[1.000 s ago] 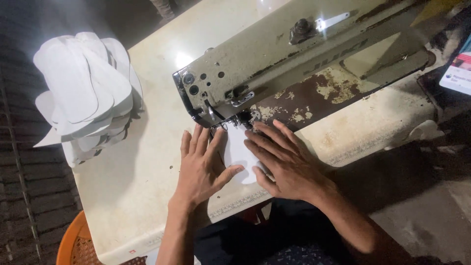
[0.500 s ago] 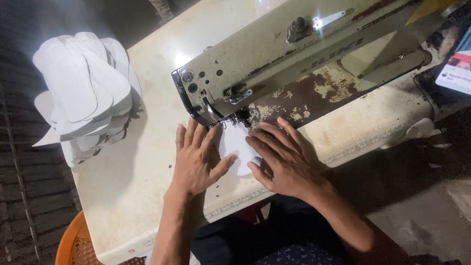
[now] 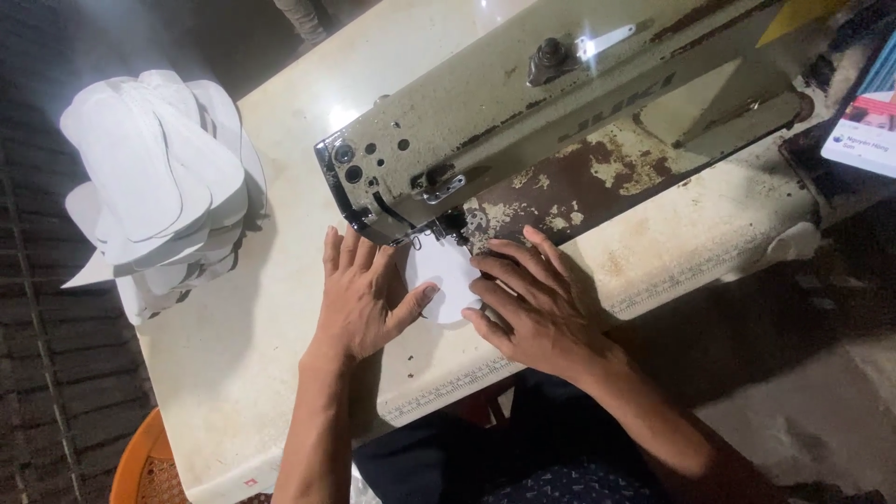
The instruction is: Stitching the edges of shoe insoles using an industrial sewing machine
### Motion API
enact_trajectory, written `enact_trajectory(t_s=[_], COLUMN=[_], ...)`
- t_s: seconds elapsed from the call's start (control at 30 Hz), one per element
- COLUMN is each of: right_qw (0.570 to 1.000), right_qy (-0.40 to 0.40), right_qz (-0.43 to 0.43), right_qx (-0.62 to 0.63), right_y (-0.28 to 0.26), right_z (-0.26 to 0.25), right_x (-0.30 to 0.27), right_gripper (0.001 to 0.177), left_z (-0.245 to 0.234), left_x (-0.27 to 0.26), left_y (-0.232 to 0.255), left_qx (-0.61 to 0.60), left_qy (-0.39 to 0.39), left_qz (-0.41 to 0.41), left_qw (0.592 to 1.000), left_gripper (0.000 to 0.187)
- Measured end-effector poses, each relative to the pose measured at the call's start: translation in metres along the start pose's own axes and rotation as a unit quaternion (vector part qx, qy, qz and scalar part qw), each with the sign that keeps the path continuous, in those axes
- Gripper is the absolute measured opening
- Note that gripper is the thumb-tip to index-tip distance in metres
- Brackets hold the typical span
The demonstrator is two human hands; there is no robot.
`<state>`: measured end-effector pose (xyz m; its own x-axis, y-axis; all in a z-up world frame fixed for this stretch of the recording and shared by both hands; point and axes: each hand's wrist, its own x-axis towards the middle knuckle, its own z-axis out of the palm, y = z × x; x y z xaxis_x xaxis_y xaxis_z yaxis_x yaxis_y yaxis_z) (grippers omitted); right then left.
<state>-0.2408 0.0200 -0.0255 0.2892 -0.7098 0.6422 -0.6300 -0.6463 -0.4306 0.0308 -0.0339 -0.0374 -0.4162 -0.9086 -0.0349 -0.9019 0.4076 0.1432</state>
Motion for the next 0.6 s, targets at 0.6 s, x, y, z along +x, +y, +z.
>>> enact_trajectory(t_s=[0.6], right_qw=[1.0], right_qy=[0.003], right_qz=[-0.011], right_qx=[-0.028], right_y=[-0.004], right_z=[-0.008], right_x=[0.005], right_gripper=[0.037], left_z=[-0.002], left_x=[0.0], left_y=[-0.007], left_qx=[-0.011], left_qy=[0.039], left_qz=[0.043], left_qw=[0.998], left_gripper=[0.06])
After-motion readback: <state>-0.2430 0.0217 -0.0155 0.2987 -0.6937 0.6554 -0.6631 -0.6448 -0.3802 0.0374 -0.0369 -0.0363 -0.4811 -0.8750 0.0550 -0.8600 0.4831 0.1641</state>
